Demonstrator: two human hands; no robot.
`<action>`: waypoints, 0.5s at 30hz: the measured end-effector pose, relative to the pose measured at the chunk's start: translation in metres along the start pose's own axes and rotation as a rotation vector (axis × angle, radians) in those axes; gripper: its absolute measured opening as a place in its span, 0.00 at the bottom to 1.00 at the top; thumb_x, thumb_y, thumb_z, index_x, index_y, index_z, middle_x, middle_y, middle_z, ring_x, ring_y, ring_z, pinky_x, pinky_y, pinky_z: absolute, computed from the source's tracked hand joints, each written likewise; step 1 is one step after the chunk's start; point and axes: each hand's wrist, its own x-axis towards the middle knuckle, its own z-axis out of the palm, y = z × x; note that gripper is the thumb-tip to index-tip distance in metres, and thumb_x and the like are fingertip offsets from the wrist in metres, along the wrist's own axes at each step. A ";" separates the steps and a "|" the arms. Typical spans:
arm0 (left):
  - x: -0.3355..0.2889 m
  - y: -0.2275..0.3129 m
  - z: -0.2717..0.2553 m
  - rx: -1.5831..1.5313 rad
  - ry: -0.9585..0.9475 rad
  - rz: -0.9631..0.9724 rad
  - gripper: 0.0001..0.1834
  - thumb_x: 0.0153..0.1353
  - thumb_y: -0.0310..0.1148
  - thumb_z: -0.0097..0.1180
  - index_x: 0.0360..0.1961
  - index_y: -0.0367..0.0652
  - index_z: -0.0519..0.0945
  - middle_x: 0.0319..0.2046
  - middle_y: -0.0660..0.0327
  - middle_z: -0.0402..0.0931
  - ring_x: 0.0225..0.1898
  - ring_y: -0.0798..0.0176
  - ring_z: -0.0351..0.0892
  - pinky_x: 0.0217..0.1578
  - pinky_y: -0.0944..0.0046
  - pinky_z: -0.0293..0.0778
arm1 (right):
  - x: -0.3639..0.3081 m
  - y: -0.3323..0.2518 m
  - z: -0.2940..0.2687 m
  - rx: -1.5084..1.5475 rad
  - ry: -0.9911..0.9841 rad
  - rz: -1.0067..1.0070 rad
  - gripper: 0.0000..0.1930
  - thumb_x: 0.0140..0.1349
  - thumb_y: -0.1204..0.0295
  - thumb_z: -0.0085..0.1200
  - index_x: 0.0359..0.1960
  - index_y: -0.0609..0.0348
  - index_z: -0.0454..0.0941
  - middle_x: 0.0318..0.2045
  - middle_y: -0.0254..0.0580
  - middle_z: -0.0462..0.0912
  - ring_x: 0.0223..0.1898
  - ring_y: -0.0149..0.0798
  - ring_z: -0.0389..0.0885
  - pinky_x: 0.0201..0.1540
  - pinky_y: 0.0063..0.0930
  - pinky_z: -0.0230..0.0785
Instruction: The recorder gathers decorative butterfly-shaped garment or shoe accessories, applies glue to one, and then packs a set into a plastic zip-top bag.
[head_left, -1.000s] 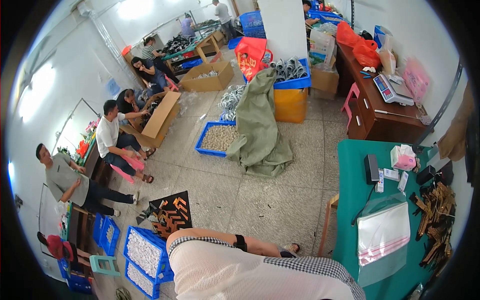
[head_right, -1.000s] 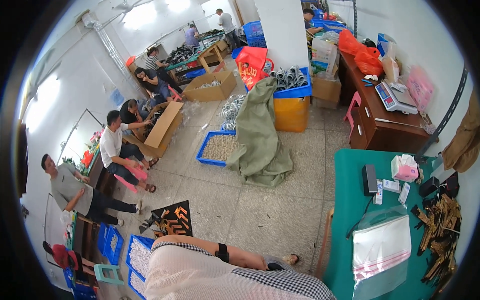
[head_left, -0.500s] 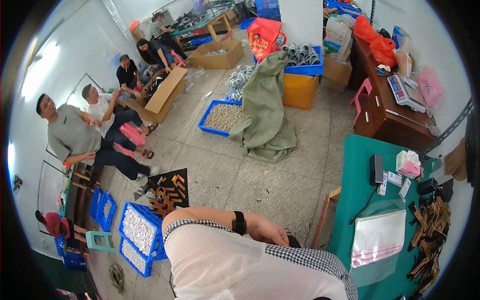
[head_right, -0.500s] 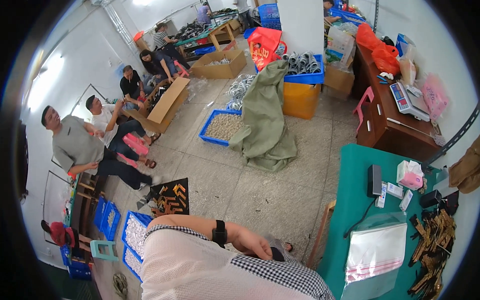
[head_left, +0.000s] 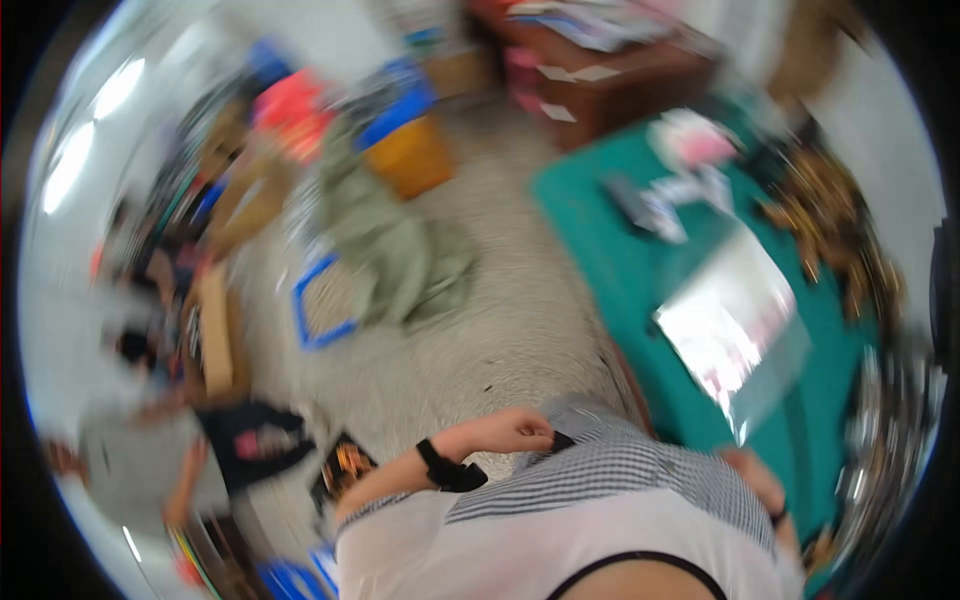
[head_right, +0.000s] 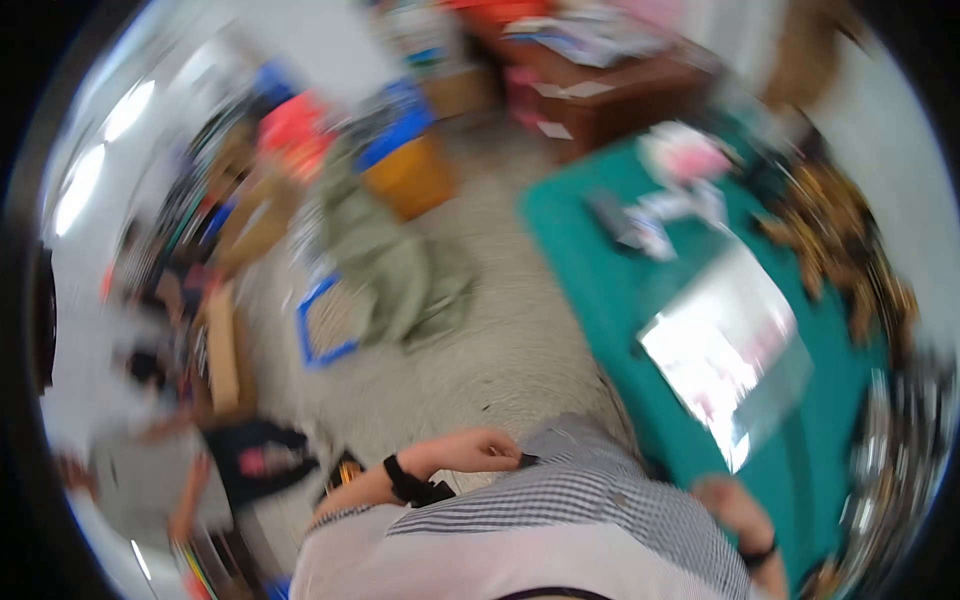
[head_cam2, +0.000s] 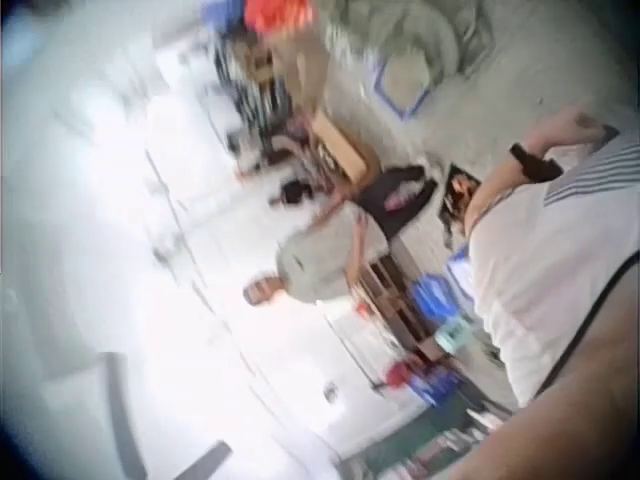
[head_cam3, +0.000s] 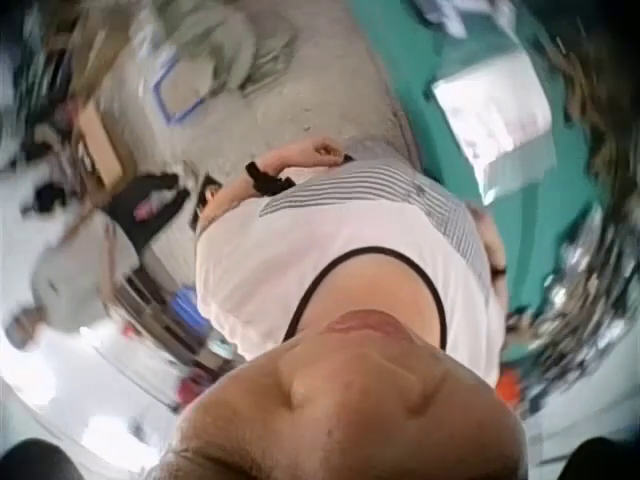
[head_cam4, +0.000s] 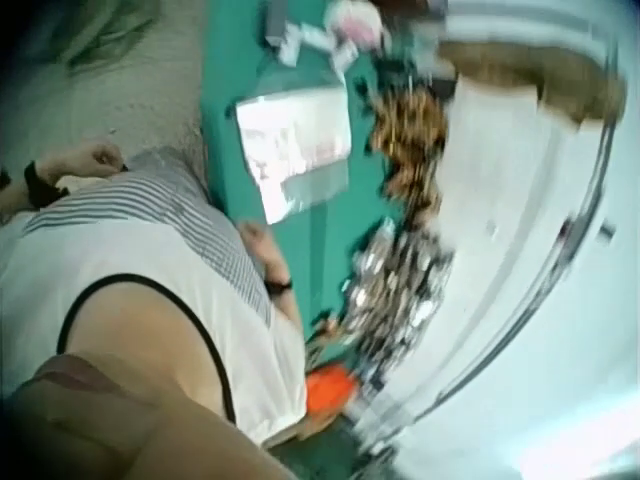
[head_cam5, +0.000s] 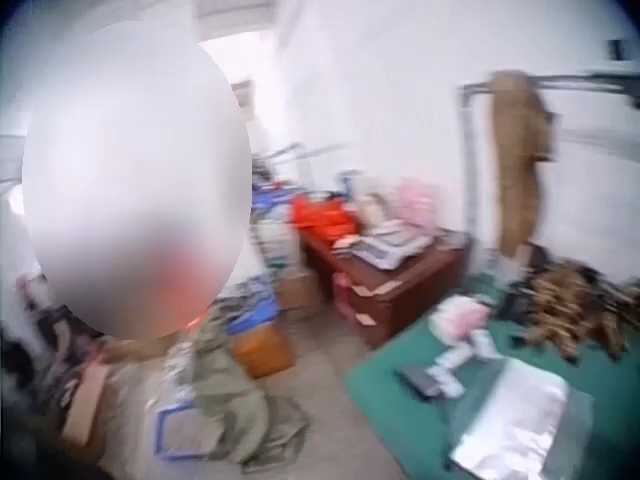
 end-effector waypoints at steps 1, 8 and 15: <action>0.015 0.004 -0.005 -0.098 0.042 0.008 0.12 0.58 0.36 0.52 0.35 0.37 0.78 0.28 0.63 0.76 0.32 0.69 0.73 0.36 0.68 0.70 | 0.002 -0.004 -0.001 0.038 0.018 0.444 0.13 0.57 0.61 0.51 0.30 0.60 0.77 0.25 0.40 0.78 0.26 0.32 0.72 0.32 0.29 0.68; 0.166 0.038 -0.065 0.006 0.276 0.112 0.09 0.57 0.33 0.55 0.34 0.38 0.78 0.29 0.62 0.76 0.31 0.69 0.73 0.36 0.69 0.70 | 0.001 0.046 -0.016 0.112 0.400 0.416 0.12 0.54 0.65 0.53 0.36 0.60 0.78 0.28 0.44 0.81 0.29 0.38 0.78 0.35 0.28 0.70; 0.305 0.094 -0.037 0.836 0.558 0.431 0.25 0.49 0.40 0.59 0.49 0.45 0.72 0.55 0.47 0.60 0.54 0.42 0.59 0.52 0.49 0.59 | -0.031 0.127 -0.031 -0.012 0.889 0.621 0.17 0.52 0.65 0.54 0.41 0.60 0.75 0.41 0.49 0.75 0.36 0.43 0.77 0.40 0.31 0.70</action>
